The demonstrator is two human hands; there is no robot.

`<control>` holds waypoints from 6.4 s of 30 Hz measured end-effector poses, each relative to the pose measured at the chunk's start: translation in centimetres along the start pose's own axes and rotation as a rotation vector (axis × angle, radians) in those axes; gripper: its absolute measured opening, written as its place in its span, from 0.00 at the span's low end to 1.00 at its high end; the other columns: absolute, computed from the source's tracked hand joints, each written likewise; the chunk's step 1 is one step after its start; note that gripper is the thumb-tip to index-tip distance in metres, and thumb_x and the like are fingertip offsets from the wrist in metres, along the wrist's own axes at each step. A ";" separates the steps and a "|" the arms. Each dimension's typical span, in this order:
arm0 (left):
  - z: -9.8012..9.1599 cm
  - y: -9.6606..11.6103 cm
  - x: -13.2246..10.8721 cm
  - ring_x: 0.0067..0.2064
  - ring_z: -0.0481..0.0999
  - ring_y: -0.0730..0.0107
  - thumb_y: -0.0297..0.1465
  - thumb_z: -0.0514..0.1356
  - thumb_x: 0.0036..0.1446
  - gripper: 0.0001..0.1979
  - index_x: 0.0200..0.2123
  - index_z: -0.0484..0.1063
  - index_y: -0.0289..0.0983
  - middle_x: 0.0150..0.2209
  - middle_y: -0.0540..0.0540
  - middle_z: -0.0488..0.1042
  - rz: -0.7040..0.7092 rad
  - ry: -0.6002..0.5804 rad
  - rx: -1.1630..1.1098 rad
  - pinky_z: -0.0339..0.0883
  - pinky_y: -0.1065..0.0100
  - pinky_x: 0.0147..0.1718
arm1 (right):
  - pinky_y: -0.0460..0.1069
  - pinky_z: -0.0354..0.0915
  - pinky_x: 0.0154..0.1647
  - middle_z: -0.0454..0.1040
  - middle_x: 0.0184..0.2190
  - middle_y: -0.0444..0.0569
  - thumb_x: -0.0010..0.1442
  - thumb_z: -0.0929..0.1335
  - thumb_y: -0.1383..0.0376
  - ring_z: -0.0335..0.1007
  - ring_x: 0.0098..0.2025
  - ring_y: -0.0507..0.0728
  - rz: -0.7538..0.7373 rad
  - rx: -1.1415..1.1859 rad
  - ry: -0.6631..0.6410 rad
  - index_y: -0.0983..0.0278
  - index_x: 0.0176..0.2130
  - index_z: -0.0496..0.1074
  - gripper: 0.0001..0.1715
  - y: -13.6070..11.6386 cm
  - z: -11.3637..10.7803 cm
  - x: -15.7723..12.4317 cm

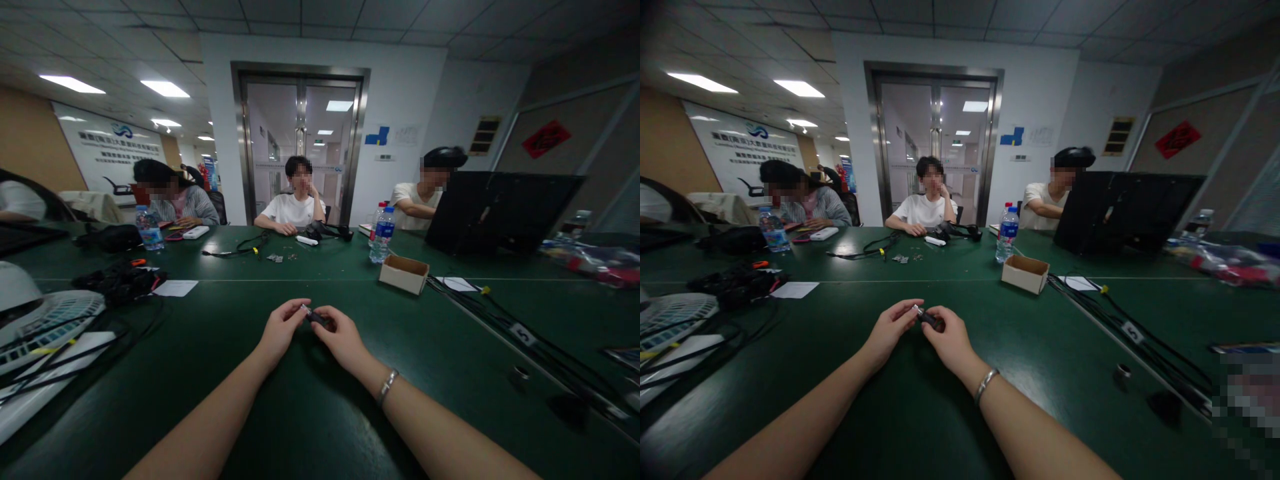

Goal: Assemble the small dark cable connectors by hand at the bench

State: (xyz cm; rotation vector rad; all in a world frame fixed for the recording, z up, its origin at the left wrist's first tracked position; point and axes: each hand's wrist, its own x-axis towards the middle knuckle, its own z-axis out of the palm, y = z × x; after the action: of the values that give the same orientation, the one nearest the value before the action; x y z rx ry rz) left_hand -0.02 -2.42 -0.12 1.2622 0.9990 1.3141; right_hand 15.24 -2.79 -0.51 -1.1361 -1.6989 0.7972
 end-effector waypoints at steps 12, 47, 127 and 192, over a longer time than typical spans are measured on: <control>-0.1 -0.1 0.1 0.44 0.72 0.63 0.35 0.62 0.49 0.20 0.47 0.70 0.40 0.42 0.43 0.75 -0.020 -0.023 -0.042 0.63 0.67 0.41 | 0.47 0.64 0.33 0.74 0.33 0.46 0.51 0.67 0.64 0.67 0.31 0.52 0.006 0.025 -0.004 0.64 0.38 0.72 0.12 0.5 0.2 0.1; -0.4 -0.6 0.4 0.46 0.74 0.62 0.35 0.67 0.44 0.18 0.39 0.75 0.36 0.42 0.41 0.77 -0.019 0.018 -0.097 0.64 0.63 0.49 | 0.48 0.64 0.34 0.73 0.31 0.46 0.51 0.67 0.64 0.67 0.31 0.52 0.008 0.042 -0.025 0.64 0.37 0.72 0.11 0.1 0.0 0.0; -0.6 -1.2 0.7 0.44 0.73 0.64 0.34 0.67 0.44 0.19 0.42 0.72 0.37 0.40 0.43 0.73 0.015 0.044 -0.090 0.64 0.64 0.44 | 0.46 0.61 0.30 0.70 0.27 0.43 0.52 0.67 0.63 0.64 0.28 0.51 0.024 0.111 -0.060 0.65 0.35 0.71 0.10 0.2 0.2 0.0; 0.0 -0.1 0.2 0.44 0.72 0.63 0.36 0.67 0.43 0.18 0.39 0.73 0.37 0.40 0.44 0.73 -0.043 0.049 -0.066 0.66 0.63 0.44 | 0.47 0.63 0.31 0.71 0.28 0.44 0.52 0.67 0.63 0.65 0.28 0.52 0.028 0.090 -0.066 0.64 0.37 0.71 0.11 0.1 0.0 -0.1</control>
State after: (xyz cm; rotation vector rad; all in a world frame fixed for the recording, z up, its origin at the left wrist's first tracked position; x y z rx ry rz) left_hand 0.02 -2.25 -0.21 1.1577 1.0035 1.3396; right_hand 15.25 -2.80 -0.65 -1.0840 -1.6871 0.9289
